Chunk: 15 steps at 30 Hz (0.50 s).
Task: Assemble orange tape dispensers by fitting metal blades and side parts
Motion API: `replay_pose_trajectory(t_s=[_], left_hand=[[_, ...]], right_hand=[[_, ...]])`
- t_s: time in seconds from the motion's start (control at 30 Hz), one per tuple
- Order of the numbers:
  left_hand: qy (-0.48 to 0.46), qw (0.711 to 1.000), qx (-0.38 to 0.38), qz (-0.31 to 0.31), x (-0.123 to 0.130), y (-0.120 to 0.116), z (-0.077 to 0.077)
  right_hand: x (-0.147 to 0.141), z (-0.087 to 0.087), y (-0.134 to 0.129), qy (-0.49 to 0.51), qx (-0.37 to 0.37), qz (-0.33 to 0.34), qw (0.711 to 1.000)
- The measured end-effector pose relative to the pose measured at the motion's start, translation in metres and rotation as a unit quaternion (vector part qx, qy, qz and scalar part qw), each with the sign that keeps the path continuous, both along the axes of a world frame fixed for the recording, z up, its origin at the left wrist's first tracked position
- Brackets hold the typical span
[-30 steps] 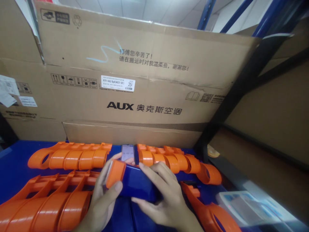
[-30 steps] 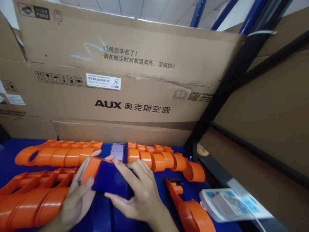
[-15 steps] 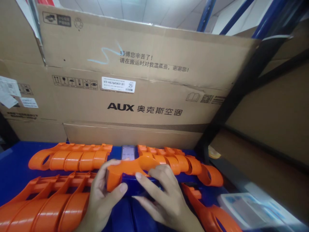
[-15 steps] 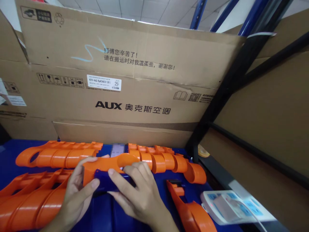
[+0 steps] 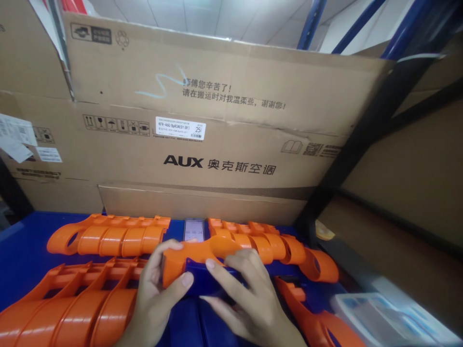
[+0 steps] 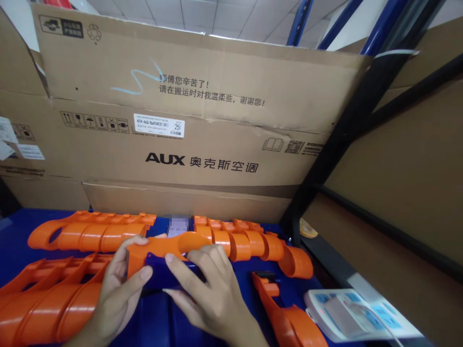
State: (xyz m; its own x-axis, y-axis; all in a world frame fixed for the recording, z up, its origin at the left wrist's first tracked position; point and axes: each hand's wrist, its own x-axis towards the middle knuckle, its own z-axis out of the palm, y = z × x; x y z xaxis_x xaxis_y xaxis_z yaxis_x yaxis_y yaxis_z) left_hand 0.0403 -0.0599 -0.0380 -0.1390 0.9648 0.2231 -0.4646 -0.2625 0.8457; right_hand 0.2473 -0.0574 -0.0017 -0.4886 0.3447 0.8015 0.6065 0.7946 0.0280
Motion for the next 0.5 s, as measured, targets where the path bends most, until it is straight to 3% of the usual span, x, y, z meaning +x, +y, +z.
replay_pose_trajectory(t_s=[0.27, 0.37, 0.5], left_hand=[[0.004, 1.000, 0.003, -0.023, -0.0022, 0.0001, -0.0017], [0.012, 1.000, -0.005, -0.005, -0.0004, 0.0008, 0.0001], [-0.033, 0.999, 0.018, -0.025, 0.0032, -0.0009, 0.0044]], right_hand=[[-0.0011, 0.0013, 0.0007, -0.004, -0.005, 0.003, 1.000], [-0.0017, 0.0025, 0.0004, -0.002, -0.010, 0.003, 1.000], [-0.0046, 0.0020, -0.0026, 0.093, -0.081, 0.002, 0.992]])
